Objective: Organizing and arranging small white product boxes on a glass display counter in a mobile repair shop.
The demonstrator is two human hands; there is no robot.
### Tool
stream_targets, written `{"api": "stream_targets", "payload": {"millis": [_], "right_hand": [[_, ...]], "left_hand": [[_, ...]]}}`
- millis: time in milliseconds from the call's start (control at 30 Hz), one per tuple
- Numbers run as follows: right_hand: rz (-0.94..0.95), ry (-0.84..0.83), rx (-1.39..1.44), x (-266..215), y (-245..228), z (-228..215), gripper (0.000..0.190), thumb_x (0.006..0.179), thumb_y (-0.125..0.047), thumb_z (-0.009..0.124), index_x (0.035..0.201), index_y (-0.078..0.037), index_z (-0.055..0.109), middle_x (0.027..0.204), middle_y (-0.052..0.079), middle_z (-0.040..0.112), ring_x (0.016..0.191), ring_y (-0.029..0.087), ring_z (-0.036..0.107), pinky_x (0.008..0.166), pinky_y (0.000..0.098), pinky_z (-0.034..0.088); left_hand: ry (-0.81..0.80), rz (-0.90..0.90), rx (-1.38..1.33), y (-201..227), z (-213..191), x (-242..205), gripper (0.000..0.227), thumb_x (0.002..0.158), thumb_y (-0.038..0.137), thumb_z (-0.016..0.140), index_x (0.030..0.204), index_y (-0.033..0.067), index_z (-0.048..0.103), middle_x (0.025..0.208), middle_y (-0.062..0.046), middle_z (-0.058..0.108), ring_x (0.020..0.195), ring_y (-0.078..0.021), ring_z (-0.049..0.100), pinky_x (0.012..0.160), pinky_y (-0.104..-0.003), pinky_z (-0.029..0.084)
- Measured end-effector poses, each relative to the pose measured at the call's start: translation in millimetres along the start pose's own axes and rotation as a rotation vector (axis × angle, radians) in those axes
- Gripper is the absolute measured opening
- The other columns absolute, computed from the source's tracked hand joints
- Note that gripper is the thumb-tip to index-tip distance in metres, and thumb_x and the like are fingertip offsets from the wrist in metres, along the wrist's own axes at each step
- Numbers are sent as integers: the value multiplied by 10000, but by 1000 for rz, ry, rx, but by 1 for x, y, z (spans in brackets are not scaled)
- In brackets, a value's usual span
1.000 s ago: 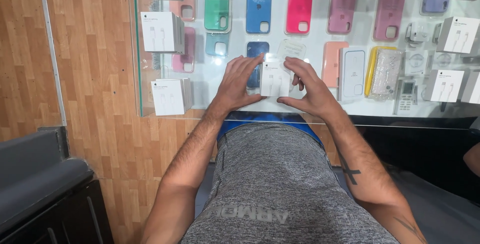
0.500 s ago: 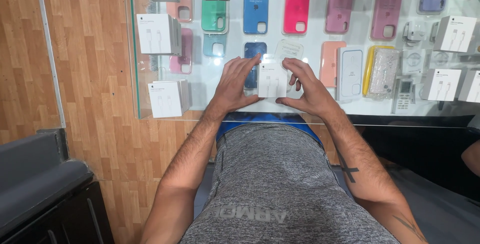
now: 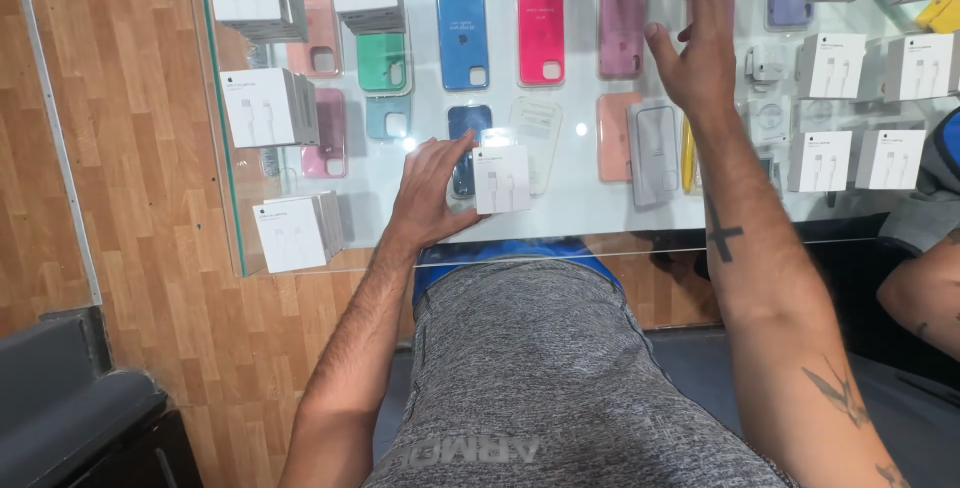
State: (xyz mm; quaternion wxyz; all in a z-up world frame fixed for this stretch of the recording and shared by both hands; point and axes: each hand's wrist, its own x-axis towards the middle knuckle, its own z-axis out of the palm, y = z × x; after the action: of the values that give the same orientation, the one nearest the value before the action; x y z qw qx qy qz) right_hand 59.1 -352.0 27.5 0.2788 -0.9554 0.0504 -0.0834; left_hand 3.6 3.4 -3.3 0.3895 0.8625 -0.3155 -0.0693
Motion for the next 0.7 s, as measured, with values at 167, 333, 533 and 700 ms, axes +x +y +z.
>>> {"api": "stream_targets", "payload": {"millis": [167, 333, 533, 700], "right_hand": [[-129, 15, -205, 0, -13, 6, 419, 966, -172, 595, 1328, -59, 417, 1287, 146, 425, 1135, 343, 445, 688, 514, 438], [-58, 92, 273, -18, -35, 5, 302, 922, -100, 614, 1191, 3, 526, 1084, 128, 544, 947, 175, 545, 624, 258, 429], [-42, -146, 138, -27, -34, -4, 573, 927, -211, 646, 1396, -65, 352, 1483, 171, 197, 1296, 308, 353, 716, 323, 440], [-23, -331, -92, -36, -50, -7, 532, 880, -314, 624, 1316, -77, 433, 1228, 177, 444, 670, 263, 534, 560, 446, 456]], "left_hand": [[22, 19, -16, 1, 0, 0, 912, 707, 333, 769, 1418, 117, 240, 1300, -42, 507, 1202, -261, 456, 1092, -486, 240], [25, -6, -14, 3, -3, 2, 884, 705, 318, 761, 1410, 134, 258, 1280, -28, 514, 1190, -258, 463, 1093, -485, 236], [10, 9, -15, 1, -2, 1, 867, 701, 315, 763, 1397, 135, 278, 1275, -35, 514, 1196, -262, 459, 1098, -484, 223], [31, 10, -13, 3, -2, 1, 845, 687, 276, 754, 1385, 137, 298, 1301, -19, 504, 1184, -256, 474, 1092, -483, 238]]}}
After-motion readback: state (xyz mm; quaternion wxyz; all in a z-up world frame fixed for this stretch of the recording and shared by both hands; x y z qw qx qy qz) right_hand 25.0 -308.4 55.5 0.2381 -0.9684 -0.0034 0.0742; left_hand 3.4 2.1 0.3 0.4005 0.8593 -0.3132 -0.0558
